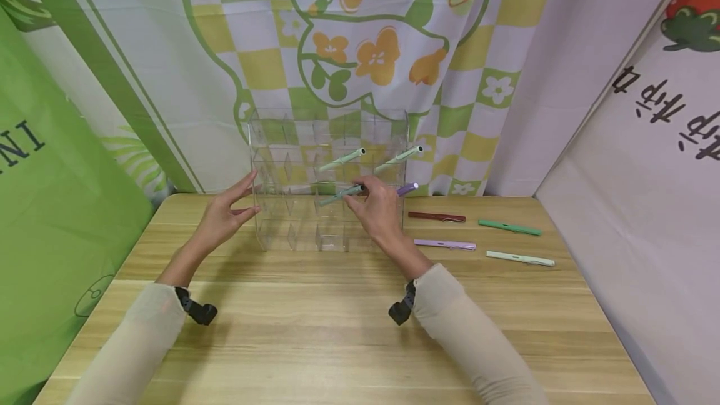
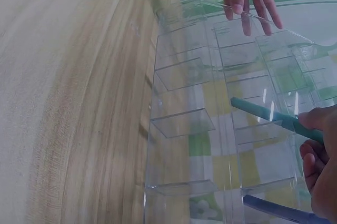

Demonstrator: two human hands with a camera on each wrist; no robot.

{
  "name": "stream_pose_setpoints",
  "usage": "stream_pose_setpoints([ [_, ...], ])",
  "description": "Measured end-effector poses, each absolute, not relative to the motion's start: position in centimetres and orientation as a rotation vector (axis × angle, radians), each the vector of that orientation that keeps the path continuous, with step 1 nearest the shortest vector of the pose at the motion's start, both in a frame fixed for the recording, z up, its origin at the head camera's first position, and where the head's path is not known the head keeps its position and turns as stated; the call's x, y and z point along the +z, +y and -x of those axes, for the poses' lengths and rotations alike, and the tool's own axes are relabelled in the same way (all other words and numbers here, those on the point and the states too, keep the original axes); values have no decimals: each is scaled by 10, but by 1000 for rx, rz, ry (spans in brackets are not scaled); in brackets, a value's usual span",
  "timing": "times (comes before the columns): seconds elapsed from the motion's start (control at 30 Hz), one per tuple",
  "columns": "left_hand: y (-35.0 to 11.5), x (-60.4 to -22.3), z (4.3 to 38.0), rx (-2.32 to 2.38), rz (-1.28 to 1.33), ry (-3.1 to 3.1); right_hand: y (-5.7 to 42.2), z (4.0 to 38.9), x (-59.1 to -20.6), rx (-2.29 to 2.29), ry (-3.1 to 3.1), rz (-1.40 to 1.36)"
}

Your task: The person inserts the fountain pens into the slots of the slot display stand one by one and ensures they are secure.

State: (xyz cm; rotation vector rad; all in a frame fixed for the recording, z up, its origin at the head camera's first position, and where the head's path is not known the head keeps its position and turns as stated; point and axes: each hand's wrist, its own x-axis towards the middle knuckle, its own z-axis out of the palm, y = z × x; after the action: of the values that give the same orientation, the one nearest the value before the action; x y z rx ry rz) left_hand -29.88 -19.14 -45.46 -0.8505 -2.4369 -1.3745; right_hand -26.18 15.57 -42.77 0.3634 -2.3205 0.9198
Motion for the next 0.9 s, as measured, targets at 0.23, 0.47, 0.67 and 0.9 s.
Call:
stream_pose_setpoints([
  [0.23,-190,-455,298,-1386,859,-2422,159,259,-424,990,-2313,-349],
  [0.47,-191,-455,297,-1354,845,-2437,163,253,-417,960,-2252,-371],
  [0.67,-191,-455,298,-1349,849,-2441,169,245,-409,949,-2206,-406],
  [0.9,-191,-455,299,-1350,849,-2431,180,237,-400,945,-2159,-454],
])
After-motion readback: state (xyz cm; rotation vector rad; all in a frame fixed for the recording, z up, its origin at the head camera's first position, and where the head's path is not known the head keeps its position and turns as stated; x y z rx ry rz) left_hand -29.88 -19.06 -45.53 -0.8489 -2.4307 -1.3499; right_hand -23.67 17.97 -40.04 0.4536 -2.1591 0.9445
